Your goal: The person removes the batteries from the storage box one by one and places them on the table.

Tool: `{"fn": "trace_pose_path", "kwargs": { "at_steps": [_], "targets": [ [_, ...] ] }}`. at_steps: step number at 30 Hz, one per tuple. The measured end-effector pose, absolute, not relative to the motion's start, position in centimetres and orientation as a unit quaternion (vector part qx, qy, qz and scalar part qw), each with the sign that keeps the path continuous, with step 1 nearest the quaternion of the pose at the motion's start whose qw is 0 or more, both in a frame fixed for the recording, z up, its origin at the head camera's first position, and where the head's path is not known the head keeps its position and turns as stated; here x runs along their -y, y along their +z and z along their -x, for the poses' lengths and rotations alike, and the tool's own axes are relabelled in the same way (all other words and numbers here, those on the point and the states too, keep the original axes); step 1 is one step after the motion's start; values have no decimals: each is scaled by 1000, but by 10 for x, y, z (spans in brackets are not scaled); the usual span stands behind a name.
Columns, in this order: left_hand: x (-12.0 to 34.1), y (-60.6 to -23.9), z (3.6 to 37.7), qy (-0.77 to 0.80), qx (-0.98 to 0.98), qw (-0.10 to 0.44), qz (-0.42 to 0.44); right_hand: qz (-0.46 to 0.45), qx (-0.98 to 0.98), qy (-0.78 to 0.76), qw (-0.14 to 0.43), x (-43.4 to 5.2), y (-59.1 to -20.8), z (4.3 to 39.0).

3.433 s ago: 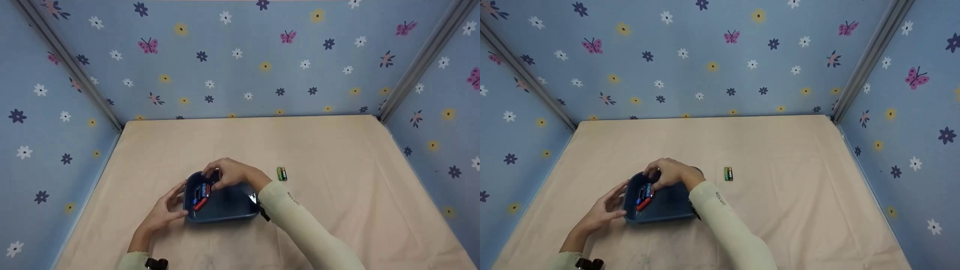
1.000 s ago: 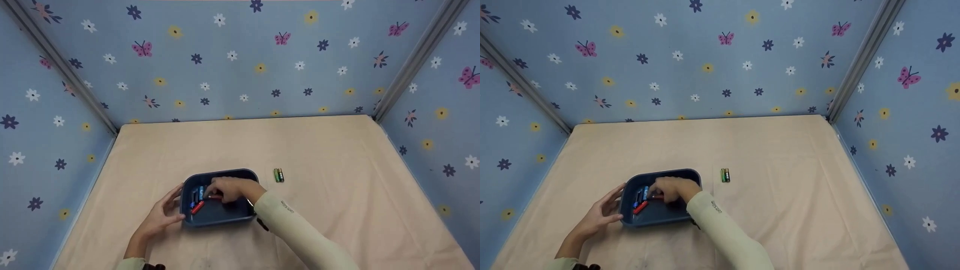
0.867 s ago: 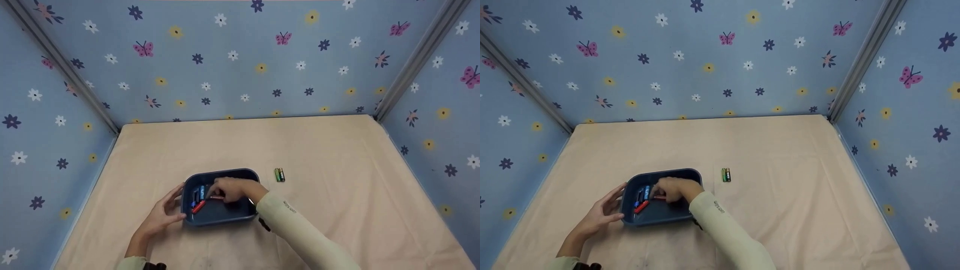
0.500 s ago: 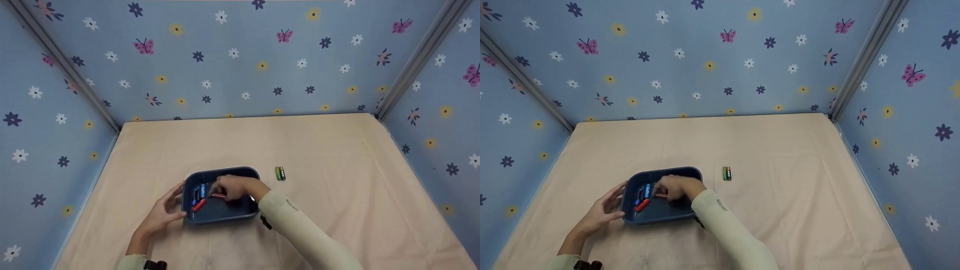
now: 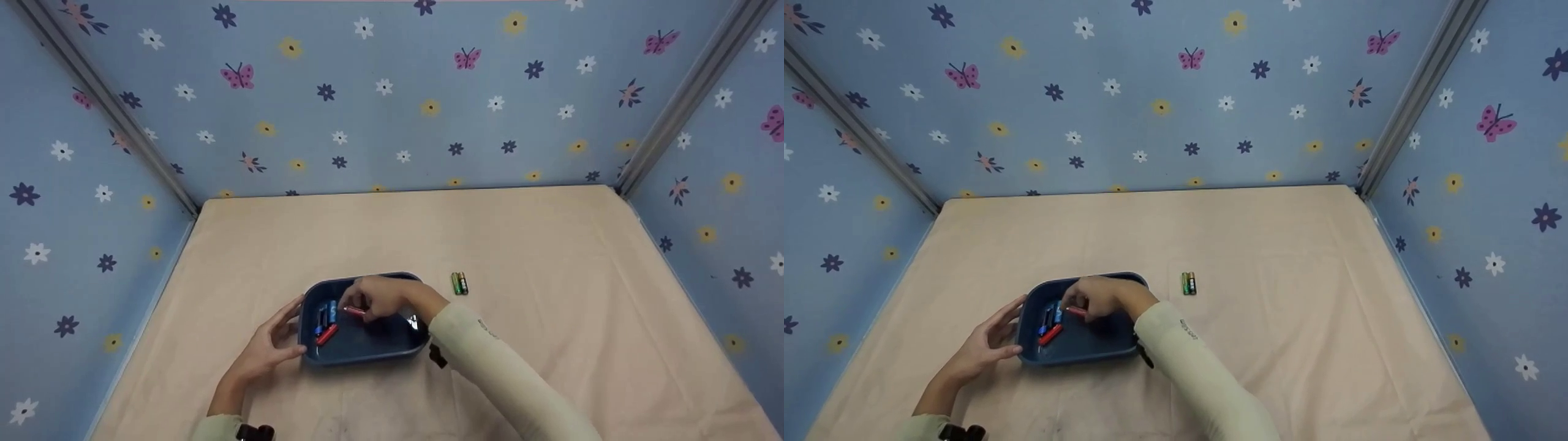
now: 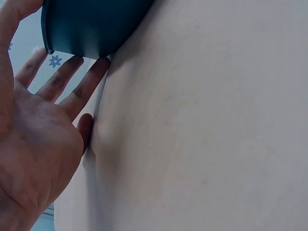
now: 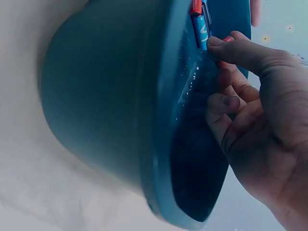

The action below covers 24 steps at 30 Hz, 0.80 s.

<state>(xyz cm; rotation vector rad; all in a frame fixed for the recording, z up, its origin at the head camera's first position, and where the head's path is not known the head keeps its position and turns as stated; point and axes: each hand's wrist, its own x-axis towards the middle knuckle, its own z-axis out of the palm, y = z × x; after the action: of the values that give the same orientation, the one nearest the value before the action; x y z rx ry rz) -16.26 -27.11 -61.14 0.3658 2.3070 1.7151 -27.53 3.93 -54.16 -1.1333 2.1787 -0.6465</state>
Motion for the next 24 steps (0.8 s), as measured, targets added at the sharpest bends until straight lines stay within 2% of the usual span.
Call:
{"fn": "trace_pose_path", "kwargs": {
  "at_steps": [14,24],
  "targets": [
    [273,-612,161,586,-792,125,-116,411,-791,-327,314,-53,-531,270],
    [271,-612,163,587,-791,127,-111,393,-782,-405,264,-80,-531,272]
  ]
}}
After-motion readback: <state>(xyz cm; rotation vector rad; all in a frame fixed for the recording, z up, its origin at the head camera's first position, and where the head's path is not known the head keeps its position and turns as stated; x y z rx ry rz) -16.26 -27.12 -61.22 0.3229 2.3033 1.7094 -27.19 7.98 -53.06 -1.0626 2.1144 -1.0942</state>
